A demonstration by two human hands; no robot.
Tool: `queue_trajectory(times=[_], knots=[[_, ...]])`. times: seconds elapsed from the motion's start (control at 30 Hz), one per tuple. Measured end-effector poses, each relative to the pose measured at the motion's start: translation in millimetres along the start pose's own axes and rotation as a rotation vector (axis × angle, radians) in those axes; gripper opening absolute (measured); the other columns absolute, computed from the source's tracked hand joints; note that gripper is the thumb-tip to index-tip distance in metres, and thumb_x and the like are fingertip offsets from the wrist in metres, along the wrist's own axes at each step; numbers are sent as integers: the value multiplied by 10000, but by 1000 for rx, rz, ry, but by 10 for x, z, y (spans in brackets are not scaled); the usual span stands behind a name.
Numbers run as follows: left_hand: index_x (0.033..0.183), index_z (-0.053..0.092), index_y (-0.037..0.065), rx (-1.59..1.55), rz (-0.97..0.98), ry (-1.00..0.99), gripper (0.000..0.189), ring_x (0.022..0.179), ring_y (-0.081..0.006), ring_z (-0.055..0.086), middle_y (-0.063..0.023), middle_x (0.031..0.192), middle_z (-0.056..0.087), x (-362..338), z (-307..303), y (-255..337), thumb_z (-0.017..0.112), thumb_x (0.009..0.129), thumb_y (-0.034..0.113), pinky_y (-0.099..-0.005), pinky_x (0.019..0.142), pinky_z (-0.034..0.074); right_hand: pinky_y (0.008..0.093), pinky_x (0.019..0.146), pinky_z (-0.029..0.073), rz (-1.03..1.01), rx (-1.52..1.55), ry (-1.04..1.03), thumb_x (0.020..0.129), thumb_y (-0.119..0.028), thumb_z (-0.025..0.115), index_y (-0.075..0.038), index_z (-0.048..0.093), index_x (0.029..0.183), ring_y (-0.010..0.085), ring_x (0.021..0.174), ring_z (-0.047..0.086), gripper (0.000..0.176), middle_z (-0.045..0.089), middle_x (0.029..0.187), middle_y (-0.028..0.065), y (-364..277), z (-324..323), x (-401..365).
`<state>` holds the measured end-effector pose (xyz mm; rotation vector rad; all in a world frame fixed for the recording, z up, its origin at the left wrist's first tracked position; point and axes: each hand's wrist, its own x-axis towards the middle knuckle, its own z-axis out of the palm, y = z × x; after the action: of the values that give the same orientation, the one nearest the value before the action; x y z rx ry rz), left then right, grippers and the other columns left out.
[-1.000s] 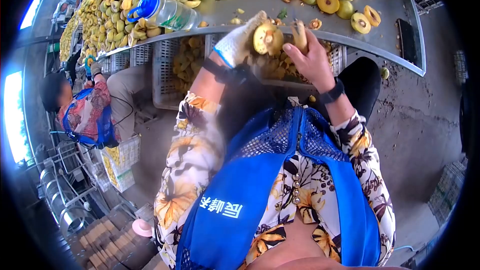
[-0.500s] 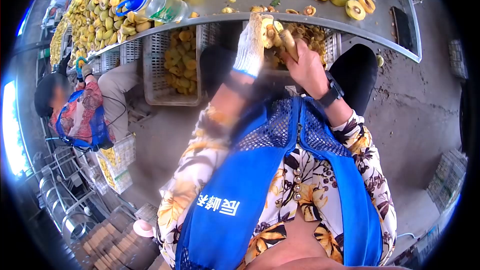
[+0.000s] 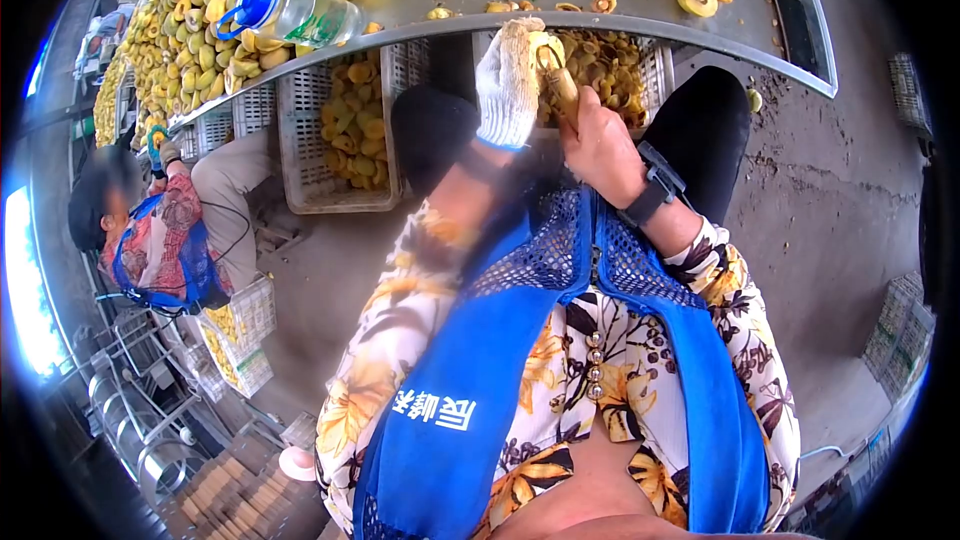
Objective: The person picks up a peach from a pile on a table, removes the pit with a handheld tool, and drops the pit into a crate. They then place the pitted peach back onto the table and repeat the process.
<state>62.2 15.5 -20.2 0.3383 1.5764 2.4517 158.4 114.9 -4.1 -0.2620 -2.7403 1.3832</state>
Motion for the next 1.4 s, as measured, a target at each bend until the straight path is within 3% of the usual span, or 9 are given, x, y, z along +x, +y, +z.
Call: queue_trajectory(times=[0.2, 0.7, 0.8, 0.83, 0.93, 1.03, 1.2, 1.33, 1.4], knots=[[936, 620, -9, 203, -337, -158, 310, 724, -120, 586, -67, 814, 627, 173, -131, 171, 461, 924, 257, -216, 640, 456, 505, 610, 413, 7, -2, -111, 766, -53, 513, 54, 396, 865, 476, 692, 531, 186, 533, 660, 299, -17, -67, 10], [966, 602, -19, 12, -82, 30, 278, 689, -130, 595, -73, 834, 628, 77, -20, -68, 499, 912, 234, -223, 602, 472, 508, 600, 411, 4, 6, -25, 763, -59, 525, 37, 399, 871, 468, 669, 533, 192, 530, 650, 292, 37, -6, 37], [950, 610, -29, 65, -180, -173, 304, 699, -140, 603, -78, 820, 630, 120, -95, 83, 492, 915, 250, -237, 623, 479, 507, 608, 414, -22, -15, -84, 766, -59, 520, 46, 401, 881, 472, 683, 533, 196, 531, 657, 297, 94, -8, 24], [948, 630, -2, 257, -294, -241, 407, 778, -129, 585, -58, 855, 633, 150, -111, 188, 380, 948, 319, -243, 706, 462, 506, 610, 415, -42, -29, -96, 767, -60, 518, 50, 401, 885, 473, 688, 533, 199, 532, 660, 299, 122, 11, 24], [913, 628, -26, 207, -345, -363, 375, 714, -148, 611, -78, 794, 631, 278, -194, 170, 509, 907, 329, -251, 638, 486, 497, 610, 422, -55, -21, -86, 769, -70, 517, 54, 421, 892, 476, 694, 531, 199, 533, 671, 305, 149, 57, 27], [961, 618, -4, -21, -444, -124, 403, 736, -139, 609, -69, 826, 632, 202, -70, 236, 523, 896, 383, -247, 645, 484, 473, 621, 441, 36, 66, -84, 772, -89, 523, 50, 445, 889, 456, 677, 544, 197, 532, 661, 292, 36, -18, 75], [936, 603, 3, -151, -308, 170, 242, 667, -163, 597, -80, 798, 621, 96, 67, 51, 640, 834, 220, -280, 536, 495, 370, 468, 440, 78, 341, -64, 785, -87, 492, 23, 448, 868, 264, 484, 547, 144, 524, 577, 154, -34, 66, 66], [824, 577, 5, -367, -654, 154, 175, 544, -199, 568, -115, 719, 600, 125, 52, 28, 585, 850, 178, -295, 470, 488, 273, 345, 371, 321, 641, -253, 793, -68, 452, -8, 430, 917, 128, 371, 465, 139, 469, 532, 49, -80, 70, 50], [855, 575, 14, -262, -613, 169, 240, 535, -220, 566, -135, 701, 594, 132, 58, -8, 531, 879, 249, -326, 480, 494, 259, 339, 365, 430, 663, -311, 796, -66, 446, -13, 418, 943, 122, 355, 444, 159, 446, 516, 34, -56, 74, 51]])
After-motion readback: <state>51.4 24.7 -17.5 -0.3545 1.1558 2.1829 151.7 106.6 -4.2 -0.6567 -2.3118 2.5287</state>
